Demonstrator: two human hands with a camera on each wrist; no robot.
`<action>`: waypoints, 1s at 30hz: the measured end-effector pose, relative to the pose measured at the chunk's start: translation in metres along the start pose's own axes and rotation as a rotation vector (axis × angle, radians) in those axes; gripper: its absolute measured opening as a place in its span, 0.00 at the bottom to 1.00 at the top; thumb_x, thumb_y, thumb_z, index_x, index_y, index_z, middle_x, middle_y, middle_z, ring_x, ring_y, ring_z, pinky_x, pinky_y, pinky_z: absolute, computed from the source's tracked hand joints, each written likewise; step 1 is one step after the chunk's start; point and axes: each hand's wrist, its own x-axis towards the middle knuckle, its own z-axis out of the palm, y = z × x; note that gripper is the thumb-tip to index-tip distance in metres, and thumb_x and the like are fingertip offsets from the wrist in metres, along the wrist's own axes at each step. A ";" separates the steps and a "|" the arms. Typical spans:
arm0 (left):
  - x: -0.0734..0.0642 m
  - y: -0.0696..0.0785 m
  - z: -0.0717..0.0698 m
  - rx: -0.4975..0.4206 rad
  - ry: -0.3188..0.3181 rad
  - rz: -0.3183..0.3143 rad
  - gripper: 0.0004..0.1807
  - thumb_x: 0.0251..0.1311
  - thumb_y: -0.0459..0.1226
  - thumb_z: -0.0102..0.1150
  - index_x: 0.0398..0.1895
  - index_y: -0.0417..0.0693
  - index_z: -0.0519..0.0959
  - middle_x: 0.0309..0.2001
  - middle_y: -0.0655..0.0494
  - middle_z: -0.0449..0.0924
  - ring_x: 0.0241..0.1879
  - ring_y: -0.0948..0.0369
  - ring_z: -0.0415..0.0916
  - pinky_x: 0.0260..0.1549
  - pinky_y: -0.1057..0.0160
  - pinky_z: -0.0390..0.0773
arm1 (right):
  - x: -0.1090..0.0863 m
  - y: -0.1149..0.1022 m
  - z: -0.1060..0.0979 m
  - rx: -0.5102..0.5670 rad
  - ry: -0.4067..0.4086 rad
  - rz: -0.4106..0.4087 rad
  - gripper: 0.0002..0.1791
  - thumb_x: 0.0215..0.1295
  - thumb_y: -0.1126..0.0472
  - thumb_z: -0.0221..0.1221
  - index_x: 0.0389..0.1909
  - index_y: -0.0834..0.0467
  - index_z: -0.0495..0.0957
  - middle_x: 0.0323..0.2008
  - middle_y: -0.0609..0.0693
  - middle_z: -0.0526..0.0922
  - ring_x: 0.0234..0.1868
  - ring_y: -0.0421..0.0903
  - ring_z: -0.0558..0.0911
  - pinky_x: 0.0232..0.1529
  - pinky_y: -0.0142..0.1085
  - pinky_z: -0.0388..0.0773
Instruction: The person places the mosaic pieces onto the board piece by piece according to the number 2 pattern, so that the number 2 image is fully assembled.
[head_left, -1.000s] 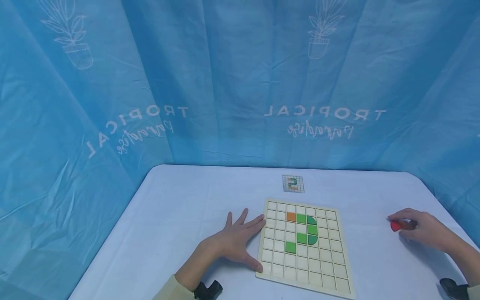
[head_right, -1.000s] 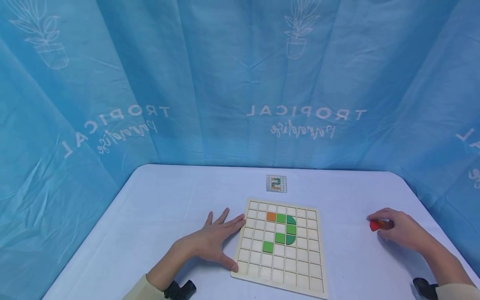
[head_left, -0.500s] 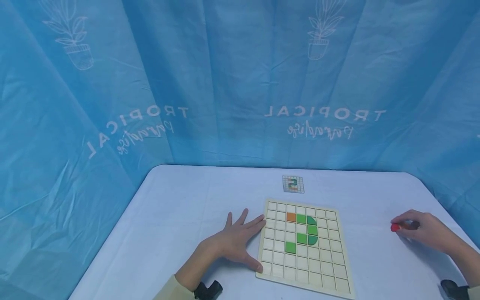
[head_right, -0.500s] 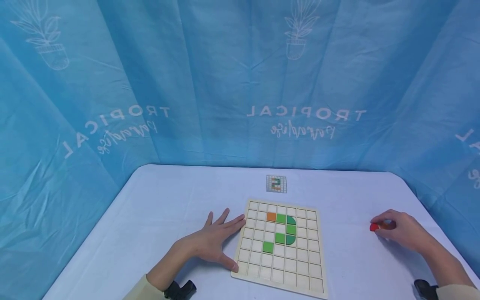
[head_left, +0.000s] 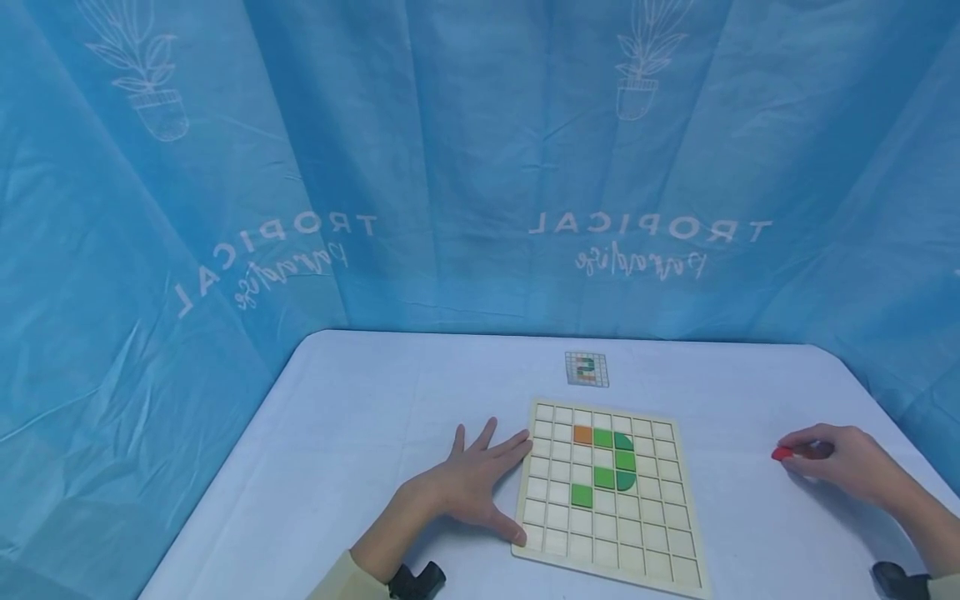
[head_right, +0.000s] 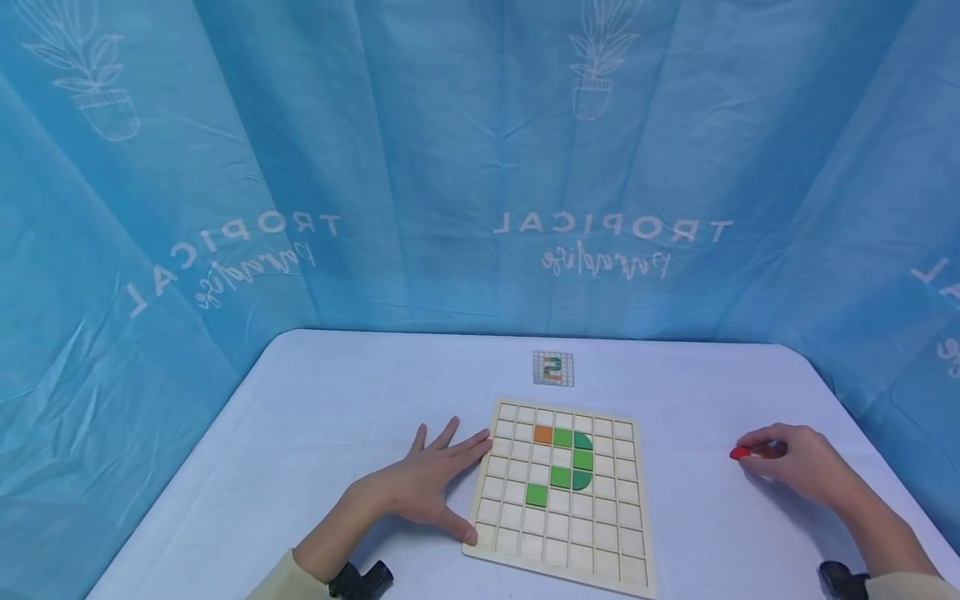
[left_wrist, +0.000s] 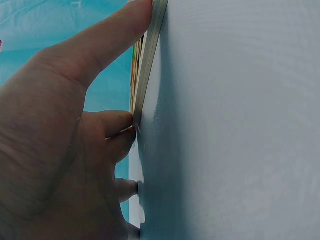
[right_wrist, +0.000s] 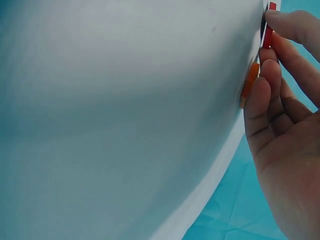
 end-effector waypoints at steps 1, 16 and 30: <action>0.000 0.000 0.000 0.001 0.000 0.000 0.66 0.32 0.76 0.60 0.77 0.64 0.48 0.75 0.71 0.39 0.74 0.50 0.25 0.62 0.33 0.26 | 0.000 -0.001 0.000 0.000 0.000 0.001 0.34 0.52 0.43 0.69 0.48 0.69 0.79 0.39 0.61 0.81 0.35 0.51 0.76 0.28 0.39 0.78; 0.001 -0.001 0.002 0.007 0.005 -0.003 0.66 0.31 0.77 0.60 0.77 0.64 0.48 0.75 0.71 0.38 0.74 0.50 0.25 0.62 0.34 0.25 | -0.003 -0.034 0.008 0.012 0.028 -0.088 0.27 0.52 0.46 0.70 0.48 0.60 0.82 0.39 0.52 0.82 0.33 0.48 0.74 0.25 0.35 0.74; 0.002 0.000 0.002 0.001 0.004 -0.014 0.66 0.30 0.77 0.61 0.77 0.64 0.49 0.75 0.72 0.39 0.74 0.51 0.25 0.63 0.34 0.25 | -0.004 -0.066 0.017 0.077 0.040 -0.169 0.22 0.53 0.48 0.70 0.45 0.55 0.84 0.36 0.46 0.81 0.31 0.45 0.73 0.23 0.33 0.72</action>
